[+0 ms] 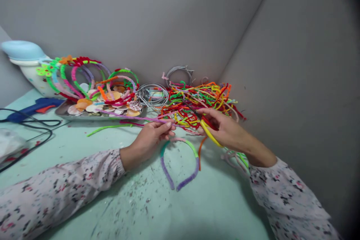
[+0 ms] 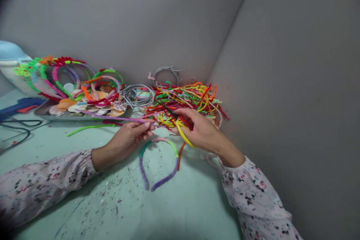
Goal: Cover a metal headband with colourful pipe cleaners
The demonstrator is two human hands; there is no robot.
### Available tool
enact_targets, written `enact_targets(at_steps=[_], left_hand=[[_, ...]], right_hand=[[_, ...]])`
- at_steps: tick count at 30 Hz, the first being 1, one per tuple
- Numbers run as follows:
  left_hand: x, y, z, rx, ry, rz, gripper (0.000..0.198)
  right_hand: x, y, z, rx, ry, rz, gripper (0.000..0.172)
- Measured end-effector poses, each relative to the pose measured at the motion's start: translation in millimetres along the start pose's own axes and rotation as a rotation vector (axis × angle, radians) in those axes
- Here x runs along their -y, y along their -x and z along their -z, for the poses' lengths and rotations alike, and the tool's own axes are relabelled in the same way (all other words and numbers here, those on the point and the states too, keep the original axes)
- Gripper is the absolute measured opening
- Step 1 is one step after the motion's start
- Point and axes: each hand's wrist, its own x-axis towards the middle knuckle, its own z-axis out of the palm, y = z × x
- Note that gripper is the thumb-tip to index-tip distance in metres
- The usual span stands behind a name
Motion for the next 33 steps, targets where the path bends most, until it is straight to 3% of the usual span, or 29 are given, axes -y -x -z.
enact_targets(at_steps=[6,10,16,22,25,30,33], left_hand=[[-3.9,3.0,-3.2,0.028,0.088,0.037,0.020],[-3.2,5.5,-5.1,0.073,0.086,0.060,0.019],[-0.7,8.5,-7.3,0.149,-0.007,0.073,0.021],[0.0,7.0,-6.7,0.075,-0.043,0.032,0.016],[-0.7,5.4,-5.2,0.038,-0.060,0.026,0.015],[-2.2,2.4,-2.1,-0.037,-0.049,0.012,0.014],[-1.4,0.8,-1.2,-0.051,-0.037,0.017,0.014]], right_hand=[[-0.1,-0.7,-14.3,-0.020,0.063,0.076,0.049],[-4.0,-3.2,-29.9,-0.061,-0.051,0.060,0.047],[-10.0,-2.3,-49.9,0.013,-0.265,-0.017,0.045],[-14.9,-2.9,-55.8,0.036,-0.403,-0.114,0.045],[-11.4,-1.7,-51.2,0.047,-0.298,-0.091,0.046],[-3.4,3.2,-39.8,0.056,0.132,0.100,0.053],[-1.0,5.4,-38.2,0.113,0.256,0.175,0.050]])
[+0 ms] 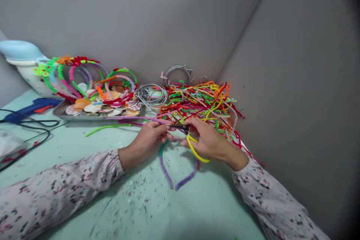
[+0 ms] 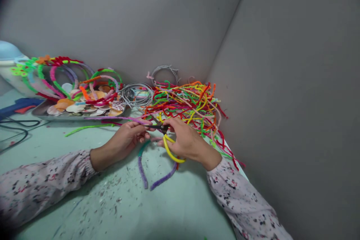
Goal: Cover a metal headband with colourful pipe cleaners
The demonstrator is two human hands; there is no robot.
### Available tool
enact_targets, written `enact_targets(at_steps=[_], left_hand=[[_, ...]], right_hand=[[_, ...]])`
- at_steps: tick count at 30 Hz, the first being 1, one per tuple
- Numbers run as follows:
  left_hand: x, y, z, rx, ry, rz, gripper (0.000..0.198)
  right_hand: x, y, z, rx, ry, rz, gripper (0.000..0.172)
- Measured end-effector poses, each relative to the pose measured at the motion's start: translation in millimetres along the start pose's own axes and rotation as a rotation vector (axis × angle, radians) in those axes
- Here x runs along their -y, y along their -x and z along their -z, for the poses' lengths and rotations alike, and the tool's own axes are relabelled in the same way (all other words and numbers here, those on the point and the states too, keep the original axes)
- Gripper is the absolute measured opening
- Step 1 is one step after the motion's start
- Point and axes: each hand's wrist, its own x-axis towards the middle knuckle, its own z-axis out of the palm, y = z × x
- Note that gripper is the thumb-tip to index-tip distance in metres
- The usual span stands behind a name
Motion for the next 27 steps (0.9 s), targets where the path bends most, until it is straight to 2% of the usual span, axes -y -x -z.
enact_targets(at_steps=[5,16,21,27], left_hand=[[0.9,-1.2,0.3,-0.008,0.015,0.011,0.013],[1.6,-2.0,2.9,0.048,0.076,0.075,0.010],[0.4,-3.1,3.9,0.054,0.159,0.138,0.004],[0.1,-1.8,5.6,0.046,0.224,0.175,0.009]], right_hand=[[1.3,1.6,-1.7,0.021,0.121,0.050,0.044],[1.3,3.4,-2.0,0.037,0.255,0.062,0.045],[0.2,4.7,-2.2,0.037,0.267,0.063,0.046],[0.7,4.5,-1.1,0.040,0.244,0.058,0.047]])
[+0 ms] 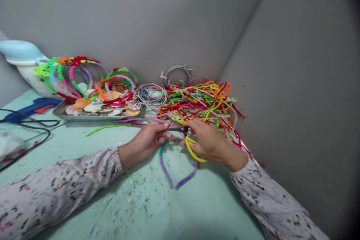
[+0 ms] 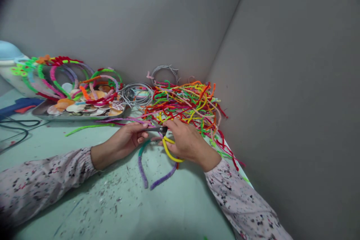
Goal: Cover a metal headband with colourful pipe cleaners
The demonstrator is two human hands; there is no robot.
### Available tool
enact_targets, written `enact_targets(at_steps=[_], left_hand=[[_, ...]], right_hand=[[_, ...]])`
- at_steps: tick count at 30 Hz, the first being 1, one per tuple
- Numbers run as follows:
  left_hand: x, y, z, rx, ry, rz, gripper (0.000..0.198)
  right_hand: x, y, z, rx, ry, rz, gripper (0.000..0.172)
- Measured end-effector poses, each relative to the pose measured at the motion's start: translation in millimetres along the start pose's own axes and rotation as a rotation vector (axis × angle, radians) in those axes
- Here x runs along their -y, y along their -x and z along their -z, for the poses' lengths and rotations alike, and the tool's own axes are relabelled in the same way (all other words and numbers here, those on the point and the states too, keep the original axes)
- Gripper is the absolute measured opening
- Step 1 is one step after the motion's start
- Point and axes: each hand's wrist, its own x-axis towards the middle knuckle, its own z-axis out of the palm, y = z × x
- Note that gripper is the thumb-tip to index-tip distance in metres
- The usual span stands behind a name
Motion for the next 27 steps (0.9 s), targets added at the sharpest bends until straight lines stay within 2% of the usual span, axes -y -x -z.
enact_targets(at_steps=[9,27], left_hand=[[0.0,-0.6,-3.1,-0.011,-0.029,0.006,0.010],[2.6,-0.9,-2.7,0.003,-0.141,-0.069,0.008]], right_hand=[[2.0,1.0,0.8,0.010,-0.021,-0.031,0.050],[5.8,0.6,8.2,0.049,-0.023,-0.093,0.050]])
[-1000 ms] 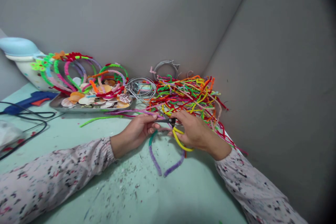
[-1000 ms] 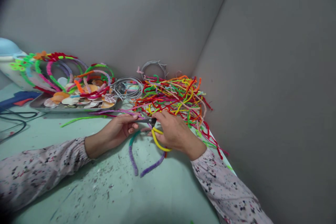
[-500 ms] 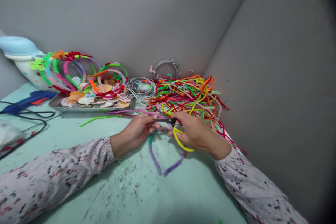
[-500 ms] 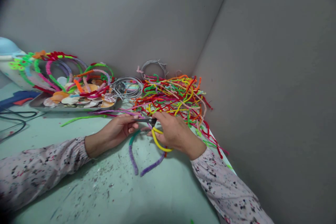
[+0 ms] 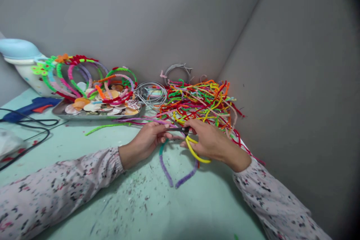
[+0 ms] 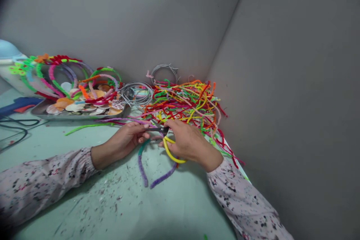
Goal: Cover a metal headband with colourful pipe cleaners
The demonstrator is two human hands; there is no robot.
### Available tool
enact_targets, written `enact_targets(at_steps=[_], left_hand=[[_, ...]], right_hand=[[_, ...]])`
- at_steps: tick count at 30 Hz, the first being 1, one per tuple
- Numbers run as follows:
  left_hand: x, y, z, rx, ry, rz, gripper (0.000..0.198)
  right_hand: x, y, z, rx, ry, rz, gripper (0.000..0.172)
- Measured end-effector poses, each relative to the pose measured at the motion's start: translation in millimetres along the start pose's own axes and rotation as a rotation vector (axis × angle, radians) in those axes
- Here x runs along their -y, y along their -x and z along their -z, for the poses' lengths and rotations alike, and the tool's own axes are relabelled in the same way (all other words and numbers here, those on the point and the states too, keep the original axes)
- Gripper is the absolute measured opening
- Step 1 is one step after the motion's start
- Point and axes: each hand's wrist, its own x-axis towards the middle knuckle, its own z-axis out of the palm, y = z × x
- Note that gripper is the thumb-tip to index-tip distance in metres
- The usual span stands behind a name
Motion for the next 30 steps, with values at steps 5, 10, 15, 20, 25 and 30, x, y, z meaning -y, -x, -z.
enact_targets(at_steps=[5,10,15,20,25,30], left_hand=[[-0.3,0.2,-0.5,-0.008,-0.016,0.007,0.008],[0.3,0.3,-0.3,-0.016,-0.025,0.001,0.007],[-0.5,0.5,-0.7,-0.015,-0.037,0.000,0.010],[-0.2,0.6,-1.8,-0.030,-0.012,0.009,0.010],[0.6,0.4,-0.1,-0.008,0.004,0.016,0.009],[0.6,1.0,0.5,0.005,0.033,0.015,0.004]], right_hand=[[1.1,-0.2,-0.2,0.001,0.029,-0.007,0.050],[3.0,-0.6,5.2,0.003,0.028,-0.013,0.048],[4.7,0.0,9.3,-0.005,0.036,0.004,0.044],[4.6,0.4,5.1,0.014,0.069,-0.005,0.047],[4.0,0.1,3.2,0.010,0.097,0.000,0.049],[3.3,0.7,3.5,0.001,0.097,-0.001,0.049]])
